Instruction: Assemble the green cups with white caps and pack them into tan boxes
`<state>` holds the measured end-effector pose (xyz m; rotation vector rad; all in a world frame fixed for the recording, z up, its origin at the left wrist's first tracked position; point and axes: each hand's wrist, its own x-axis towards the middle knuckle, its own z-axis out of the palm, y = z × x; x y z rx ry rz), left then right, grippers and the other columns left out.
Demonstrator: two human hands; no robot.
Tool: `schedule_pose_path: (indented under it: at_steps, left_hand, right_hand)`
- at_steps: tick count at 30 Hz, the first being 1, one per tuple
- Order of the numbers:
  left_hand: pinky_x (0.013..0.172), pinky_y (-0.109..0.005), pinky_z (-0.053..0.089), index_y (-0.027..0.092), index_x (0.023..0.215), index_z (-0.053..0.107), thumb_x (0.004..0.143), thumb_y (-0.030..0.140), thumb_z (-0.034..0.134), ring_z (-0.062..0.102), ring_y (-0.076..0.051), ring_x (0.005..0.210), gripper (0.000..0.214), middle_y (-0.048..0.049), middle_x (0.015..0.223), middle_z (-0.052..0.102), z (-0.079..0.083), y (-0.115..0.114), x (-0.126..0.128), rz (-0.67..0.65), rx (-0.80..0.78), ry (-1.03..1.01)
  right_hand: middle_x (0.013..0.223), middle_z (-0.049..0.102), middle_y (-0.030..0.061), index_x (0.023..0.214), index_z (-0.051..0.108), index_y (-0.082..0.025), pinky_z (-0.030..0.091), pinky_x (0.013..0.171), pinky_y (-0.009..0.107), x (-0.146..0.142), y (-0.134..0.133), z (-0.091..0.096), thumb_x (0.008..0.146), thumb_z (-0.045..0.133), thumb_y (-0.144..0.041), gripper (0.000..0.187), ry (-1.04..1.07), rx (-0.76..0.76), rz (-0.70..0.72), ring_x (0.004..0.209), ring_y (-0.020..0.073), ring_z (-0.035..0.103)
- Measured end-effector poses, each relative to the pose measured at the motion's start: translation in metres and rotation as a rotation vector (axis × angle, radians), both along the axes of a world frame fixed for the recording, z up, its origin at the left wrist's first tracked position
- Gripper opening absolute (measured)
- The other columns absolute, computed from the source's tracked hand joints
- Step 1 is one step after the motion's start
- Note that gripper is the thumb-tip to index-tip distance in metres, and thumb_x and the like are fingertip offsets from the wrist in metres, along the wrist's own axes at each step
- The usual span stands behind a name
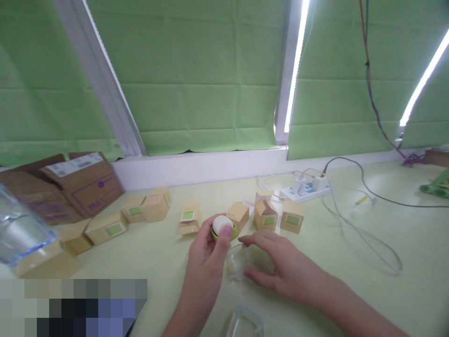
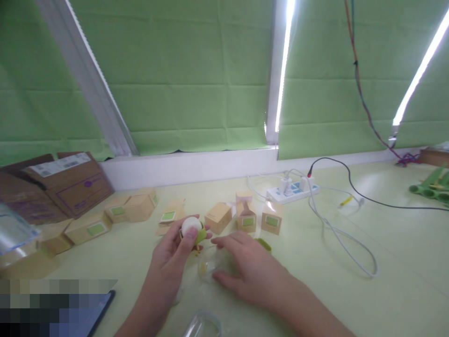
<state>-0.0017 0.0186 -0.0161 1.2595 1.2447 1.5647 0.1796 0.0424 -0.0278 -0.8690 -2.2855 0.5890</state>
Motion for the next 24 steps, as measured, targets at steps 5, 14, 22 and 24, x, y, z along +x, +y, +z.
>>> schedule_pose_path:
  at_steps: [5, 14, 22, 24]
  left_hand:
    - [0.082, -0.031, 0.053, 0.016, 0.118, 0.059, 0.08, 0.049, 0.074, 0.068, -0.021, 0.092, 0.052, -0.008, 0.104, 0.073, 0.002, 0.0, 0.0, -0.006, -0.006, -0.021]
    - [0.089, -0.036, 0.054, 0.02, 0.127, 0.053, 0.075, 0.033, 0.08, 0.07, -0.023, 0.098, 0.06, -0.0089, 0.112, 0.073, -0.002, -0.002, 0.001, -0.082, -0.002, 0.057]
    - [0.082, -0.039, 0.052, 0.024, 0.108, 0.068, 0.062, 0.036, 0.092, 0.067, -0.026, 0.091, 0.053, -0.0056, 0.103, 0.073, -0.007, -0.006, 0.0, -0.11, 0.058, 0.364]
    - [0.082, -0.038, 0.052, 0.025, 0.109, 0.07, 0.065, 0.035, 0.09, 0.067, -0.026, 0.094, 0.05, -0.0059, 0.107, 0.072, -0.006, -0.006, -0.001, -0.121, 0.082, 0.355]
  right_hand:
    - [0.118, 0.064, 0.0067, 0.125, 0.057, -0.026, 0.053, 0.099, 0.044, 0.002, 0.004, 0.001, 0.079, 0.073, -0.017, 0.05, 0.319, -0.192, -0.034, 0.108, 0.0238, 0.065]
    - [0.103, 0.066, 0.0053, 0.117, 0.056, -0.023, 0.055, 0.064, 0.025, 0.003, 0.013, 0.002, 0.095, 0.06, -0.04, 0.028, 0.677, -0.516, -0.051, 0.087, 0.0173, 0.065]
    - [0.079, 0.063, 0.0005, 0.104, 0.07, -0.019, 0.048, 0.043, 0.018, 0.0, 0.014, 0.0, 0.093, 0.061, -0.052, 0.036, 0.656, -0.519, -0.019, 0.056, 0.0095, 0.055]
    - [0.079, 0.065, 0.0011, 0.103, 0.072, -0.018, 0.05, 0.042, 0.017, 0.0, 0.014, 0.0, 0.092, 0.062, -0.054, 0.039, 0.652, -0.538, 0.019, 0.055, 0.009, 0.056]
